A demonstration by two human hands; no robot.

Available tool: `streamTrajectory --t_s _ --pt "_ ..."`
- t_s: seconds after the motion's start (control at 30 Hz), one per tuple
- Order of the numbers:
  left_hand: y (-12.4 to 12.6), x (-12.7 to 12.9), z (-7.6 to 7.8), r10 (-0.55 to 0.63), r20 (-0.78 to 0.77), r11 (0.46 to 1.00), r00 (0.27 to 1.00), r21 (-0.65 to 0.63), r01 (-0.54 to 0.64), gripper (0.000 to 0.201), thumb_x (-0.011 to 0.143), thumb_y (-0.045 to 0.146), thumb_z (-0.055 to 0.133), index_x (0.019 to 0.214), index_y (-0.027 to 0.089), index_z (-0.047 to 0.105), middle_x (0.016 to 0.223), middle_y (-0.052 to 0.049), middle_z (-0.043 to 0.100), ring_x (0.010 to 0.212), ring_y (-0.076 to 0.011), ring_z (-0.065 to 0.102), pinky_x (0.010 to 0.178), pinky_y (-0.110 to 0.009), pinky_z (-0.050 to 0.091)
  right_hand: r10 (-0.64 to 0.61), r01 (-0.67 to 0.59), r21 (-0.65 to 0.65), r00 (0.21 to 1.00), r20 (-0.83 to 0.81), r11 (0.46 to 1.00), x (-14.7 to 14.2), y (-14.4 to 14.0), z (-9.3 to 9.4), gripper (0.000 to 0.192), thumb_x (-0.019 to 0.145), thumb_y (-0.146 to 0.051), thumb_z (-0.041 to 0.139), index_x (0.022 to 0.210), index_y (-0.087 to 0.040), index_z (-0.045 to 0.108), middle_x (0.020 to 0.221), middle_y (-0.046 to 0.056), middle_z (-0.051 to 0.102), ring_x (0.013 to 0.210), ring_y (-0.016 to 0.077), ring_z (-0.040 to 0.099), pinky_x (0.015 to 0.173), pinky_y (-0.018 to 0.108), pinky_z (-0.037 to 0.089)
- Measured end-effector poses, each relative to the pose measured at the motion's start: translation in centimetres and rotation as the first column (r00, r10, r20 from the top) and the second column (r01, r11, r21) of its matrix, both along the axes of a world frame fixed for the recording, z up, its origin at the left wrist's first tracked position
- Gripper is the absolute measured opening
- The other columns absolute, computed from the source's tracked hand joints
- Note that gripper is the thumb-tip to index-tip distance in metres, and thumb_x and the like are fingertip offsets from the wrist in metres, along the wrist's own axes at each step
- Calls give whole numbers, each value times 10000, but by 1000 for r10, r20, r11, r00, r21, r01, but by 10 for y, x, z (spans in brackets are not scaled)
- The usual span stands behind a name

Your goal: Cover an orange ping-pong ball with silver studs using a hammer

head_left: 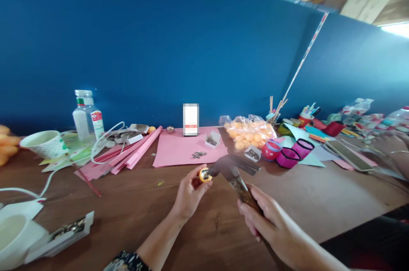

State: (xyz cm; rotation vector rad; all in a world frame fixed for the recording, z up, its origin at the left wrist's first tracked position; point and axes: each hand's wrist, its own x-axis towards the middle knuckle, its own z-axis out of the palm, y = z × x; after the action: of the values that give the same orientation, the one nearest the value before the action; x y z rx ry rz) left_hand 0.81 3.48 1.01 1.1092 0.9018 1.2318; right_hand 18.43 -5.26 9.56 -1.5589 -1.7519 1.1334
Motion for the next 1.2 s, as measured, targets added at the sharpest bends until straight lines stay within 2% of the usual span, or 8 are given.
streamTrajectory --t_s 0.1,0.33,0.43,0.57,0.63,0.7,0.9,1.2 --pt "0 1 -2 30 -24 998 999 55 -29 479 617 210 674 1078 165 550 979 -60 615 836 -158 570 766 -282 451 -4 3 21 1000 27 1000 1 1 -1 194 872 -355 374 779 -192 420 583 -49 458 521 84 439 517 191 353" --pt "-2 2 -3 14 -68 996 998 87 -8 467 637 224 661 1086 166 549 1020 -88 612 869 -179 573 779 -300 448 10 -10 24 1000 22 1000 0 1 -1 185 880 -352 355 796 -199 415 588 -51 459 529 86 444 527 190 360" --pt "-2 3 1 -9 -55 998 998 59 12 469 621 225 674 1073 160 567 967 -75 628 818 -167 575 739 -282 453 9 -10 22 999 45 1000 -1 1 -1 192 872 -365 374 784 -198 412 595 -50 459 530 85 440 524 189 356" --pt "-2 2 5 -29 -28 999 999 -20 29 473 611 238 686 1061 137 581 716 -12 610 581 -98 514 579 -239 440 10 -11 11 999 40 1000 -1 0 -3 198 873 -365 368 782 -197 421 596 -48 459 528 85 436 525 190 356" --pt "-2 2 7 -70 1 997 998 -37 70 446 614 237 688 1035 122 597 649 6 574 545 -84 484 556 -232 426 9 -9 8 1000 30 1000 -1 0 -3 186 866 -360 384 789 -197 427 601 -47 461 527 86 434 517 190 354" --pt "-2 1 7 -100 23 993 995 -54 102 419 621 238 686 1014 113 608 635 8 557 544 -80 476 549 -227 416 8 -8 7 1000 26 1000 -1 -1 -2 176 860 -354 398 790 -196 429 603 -46 468 527 87 437 512 190 350" --pt "-2 -1 7 -83 81 992 993 -89 90 414 649 260 670 1032 118 603 682 -7 558 571 -82 478 580 -241 416 -1 1 25 1000 3 1000 3 -1 4 190 885 -352 349 792 -199 412 574 -56 453 518 85 437 523 194 359" --pt "-4 0 13 -133 106 990 985 -36 137 461 644 233 668 1091 150 593 707 -5 553 596 -83 453 621 -244 397 4 -4 -6 1000 -29 1000 6 0 2 209 885 -365 346 786 -191 406 569 -52 450 511 87 435 501 198 352"
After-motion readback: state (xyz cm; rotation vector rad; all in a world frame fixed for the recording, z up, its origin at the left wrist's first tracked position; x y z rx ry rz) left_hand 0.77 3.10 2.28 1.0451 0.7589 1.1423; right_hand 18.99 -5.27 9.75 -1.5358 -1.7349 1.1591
